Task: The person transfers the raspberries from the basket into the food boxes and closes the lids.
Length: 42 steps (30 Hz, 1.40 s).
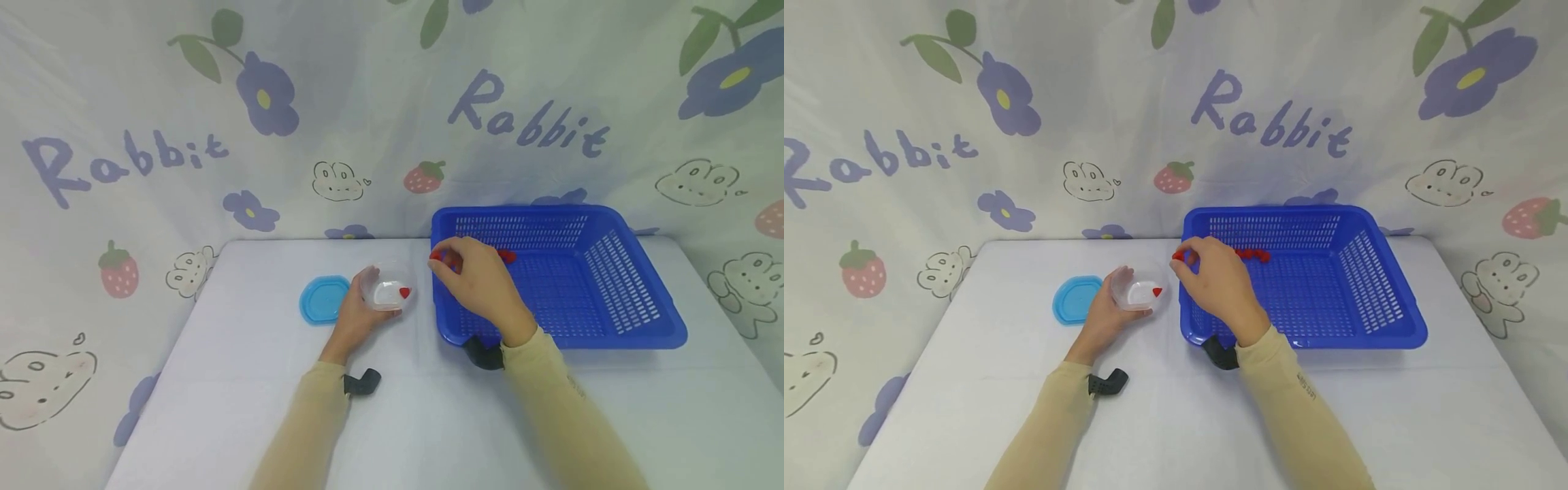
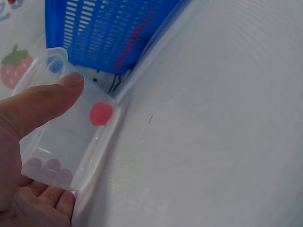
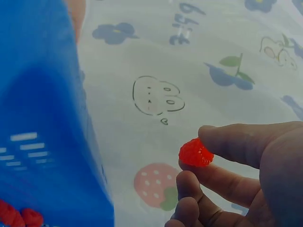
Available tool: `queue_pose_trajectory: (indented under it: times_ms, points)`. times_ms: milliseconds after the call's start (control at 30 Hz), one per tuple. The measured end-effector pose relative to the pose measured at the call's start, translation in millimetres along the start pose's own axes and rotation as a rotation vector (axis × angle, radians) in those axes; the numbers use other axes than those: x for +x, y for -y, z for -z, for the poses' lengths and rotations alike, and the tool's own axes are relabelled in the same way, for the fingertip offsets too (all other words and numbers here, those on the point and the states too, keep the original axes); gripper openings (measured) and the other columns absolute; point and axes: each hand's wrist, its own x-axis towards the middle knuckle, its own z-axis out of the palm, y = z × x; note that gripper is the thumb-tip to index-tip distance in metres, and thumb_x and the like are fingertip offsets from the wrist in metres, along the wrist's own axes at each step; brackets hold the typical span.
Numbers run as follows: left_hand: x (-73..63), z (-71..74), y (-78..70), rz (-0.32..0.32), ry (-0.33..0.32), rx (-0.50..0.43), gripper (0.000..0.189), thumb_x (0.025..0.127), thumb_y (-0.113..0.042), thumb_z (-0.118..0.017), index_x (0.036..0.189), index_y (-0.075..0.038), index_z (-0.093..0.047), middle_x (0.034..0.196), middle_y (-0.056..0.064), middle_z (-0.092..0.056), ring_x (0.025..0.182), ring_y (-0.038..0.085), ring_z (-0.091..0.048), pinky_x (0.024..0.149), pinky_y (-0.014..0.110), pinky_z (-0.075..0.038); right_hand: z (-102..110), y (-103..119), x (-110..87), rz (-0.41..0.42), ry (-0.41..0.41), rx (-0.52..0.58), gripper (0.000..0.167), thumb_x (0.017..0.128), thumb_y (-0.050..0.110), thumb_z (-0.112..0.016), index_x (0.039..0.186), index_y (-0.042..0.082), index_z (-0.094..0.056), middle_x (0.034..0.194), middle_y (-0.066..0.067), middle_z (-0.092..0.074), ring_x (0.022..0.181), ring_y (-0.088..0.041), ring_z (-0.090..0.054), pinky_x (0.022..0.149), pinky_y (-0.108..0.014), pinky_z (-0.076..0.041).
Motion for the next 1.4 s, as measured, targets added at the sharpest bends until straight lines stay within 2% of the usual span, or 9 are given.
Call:
queue_pose_trajectory:
  times_ms: [167,400,767,1000,1133,1400]
  points:
    - [0.1,-0.1,0.3,-0.006,-0.007,0.001,0.099,0.075,-0.026,-0.090,0.154,-0.015,-0.032,0.155,0.003,-0.043,0.144,0.025,-0.035,0.118,0.052,-0.028,-6,5,-3.8,0.012,-0.030,0.024,0.020,0.095,0.024,-0.069,0.109,0.009,-0.072,0.084,-0.004,-0.061,0.075,-0.021,-0.053,0.063,-0.033,-0.046]
    - [-0.4,-0.5,1.8,-0.007,-0.008,-0.007,0.099,0.075,-0.025,-0.090,0.154,-0.014,-0.032,0.155,0.004,-0.042,0.143,0.028,-0.036,0.117,0.055,-0.029,-20,11,-8.0,0.005,-0.027,0.059,0.021,0.095,0.023,-0.069,0.111,0.009,-0.072,0.090,-0.004,-0.065,0.078,-0.020,-0.055,0.064,-0.032,-0.049]
    - [0.3,-1.3,6.3,-0.055,-0.022,-0.024,0.100,0.073,-0.024,-0.091,0.154,-0.011,-0.033,0.154,0.007,-0.043,0.141,0.029,-0.039,0.116,0.054,-0.032,-52,19,-10.8,0.023,-0.016,0.105,0.018,0.094,0.020,-0.070,0.108,0.009,-0.073,0.089,-0.003,-0.065,0.081,-0.028,-0.059,0.066,-0.033,-0.048]
    - [1.2,-1.5,2.9,-0.046,-0.017,-0.027,0.098,0.075,-0.024,-0.090,0.154,-0.010,-0.032,0.154,0.008,-0.043,0.143,0.030,-0.037,0.115,0.055,-0.033,-68,26,-9.9,0.016,-0.031,0.060,0.017,0.093,0.020,-0.071,0.107,0.009,-0.073,0.086,-0.005,-0.063,0.077,-0.019,-0.055,0.065,-0.030,-0.048]
    - [0.9,-0.7,1.6,-0.050,-0.010,-0.009,0.095,0.077,-0.018,-0.088,0.154,-0.010,-0.032,0.154,0.008,-0.045,0.143,0.030,-0.037,0.116,0.055,-0.032,-76,31,-11.0,0.031,-0.045,0.016,0.019,0.092,0.019,-0.073,0.107,0.008,-0.072,0.086,-0.006,-0.062,0.075,-0.018,-0.054,0.065,-0.030,-0.048]
    - [1.9,1.9,5.6,-0.123,-0.021,0.057,0.078,0.083,-0.004,-0.073,0.151,-0.008,-0.037,0.151,0.010,-0.048,0.141,0.028,-0.041,0.117,0.051,-0.032,-99,37,-11.4,0.052,-0.068,-0.014,0.019,0.093,0.017,-0.071,0.108,0.006,-0.071,0.087,-0.007,-0.062,0.074,-0.017,-0.054,0.063,-0.027,-0.048]
